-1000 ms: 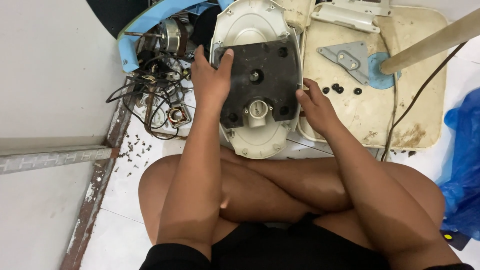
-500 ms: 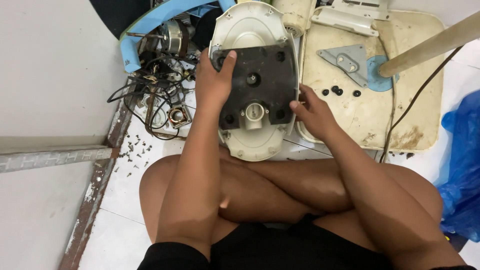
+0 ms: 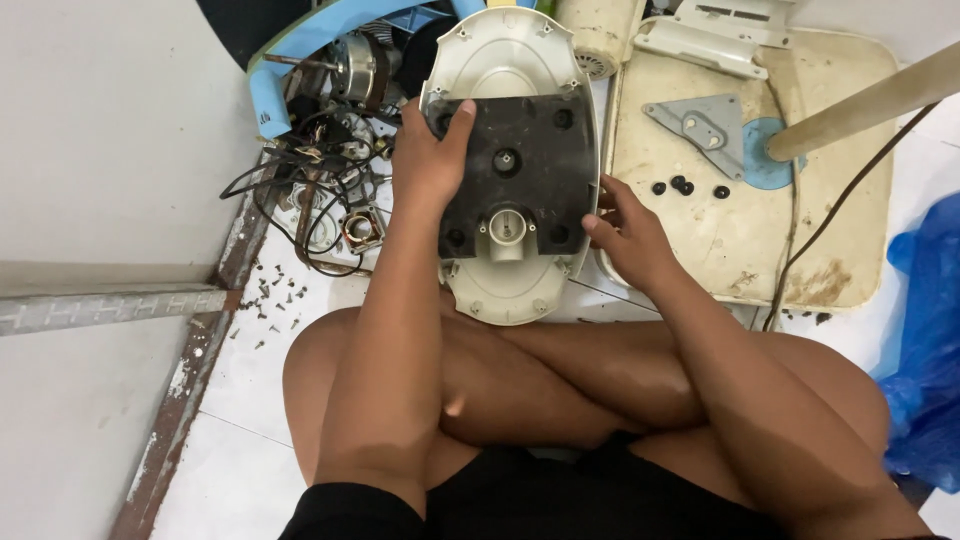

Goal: Reassembling the base plate of a standing fan by aligning a metal weight and securing it with screws.

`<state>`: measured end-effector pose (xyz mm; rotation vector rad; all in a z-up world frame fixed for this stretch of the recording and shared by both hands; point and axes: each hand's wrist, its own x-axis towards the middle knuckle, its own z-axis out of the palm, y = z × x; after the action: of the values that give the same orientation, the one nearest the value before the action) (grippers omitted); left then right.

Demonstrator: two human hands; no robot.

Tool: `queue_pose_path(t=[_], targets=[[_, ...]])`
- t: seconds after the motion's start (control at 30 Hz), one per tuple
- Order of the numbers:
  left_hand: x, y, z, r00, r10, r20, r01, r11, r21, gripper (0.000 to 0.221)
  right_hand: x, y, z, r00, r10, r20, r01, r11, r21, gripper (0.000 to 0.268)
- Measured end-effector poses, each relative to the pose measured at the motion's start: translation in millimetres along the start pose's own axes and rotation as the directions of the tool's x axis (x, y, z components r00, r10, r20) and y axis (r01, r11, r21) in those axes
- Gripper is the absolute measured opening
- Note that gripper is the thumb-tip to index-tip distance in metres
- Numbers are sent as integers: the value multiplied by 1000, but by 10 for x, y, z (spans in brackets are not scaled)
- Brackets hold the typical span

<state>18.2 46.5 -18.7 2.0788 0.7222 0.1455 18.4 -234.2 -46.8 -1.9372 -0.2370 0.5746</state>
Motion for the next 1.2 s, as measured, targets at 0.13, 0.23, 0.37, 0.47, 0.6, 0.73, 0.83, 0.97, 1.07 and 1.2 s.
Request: queue_pose_path(t=[0.13,0.23,0.37,0.47,0.6,0.73,0.83,0.97,1.07,1.2], targets=[[3,40,61,994,-103,-32,108,972,207,96,19,-83,-8,994,91,-56,-90,996,10,54],[1,-31,157,985,94,-143,-53,962,267,97,58,-59,-25,995,84,-55,-82,995,48,53],[-28,49,159,991,109,-82,-82,957,277,95,74,-57,-6,986,158,-43,-156,986,51,53],[-49,64,132,992,102,-80,-77,960,269,94,81,-48,3,993,106,-52,-105,994,27,52],[-80,108,88,987,112,-113,-83,970,229,92,87,-55,-2,989,140,-49,-139,990,19,53],[-200,252,-144,940,279,-195,-258,958,123,86,106,-41,-7,993,115,-34,-113,992,53,54],[-378,536,-689,936,304,-179,-322,943,-84,70,99,-130,-50,995,76,-69,-77,997,-13,53],[-518,506,-1452,858,392,-331,-451,884,-122,42,105,-27,-100,995,14,-100,-9,998,55,54],[-698,291,-1915,816,482,-318,-519,854,-37,28,59,-98,-100,993,-20,-113,23,999,22,55],[-811,-550,-2191,890,353,-290,-301,930,211,21,46,-74,-76,987,-101,-122,99,995,-20,55]])
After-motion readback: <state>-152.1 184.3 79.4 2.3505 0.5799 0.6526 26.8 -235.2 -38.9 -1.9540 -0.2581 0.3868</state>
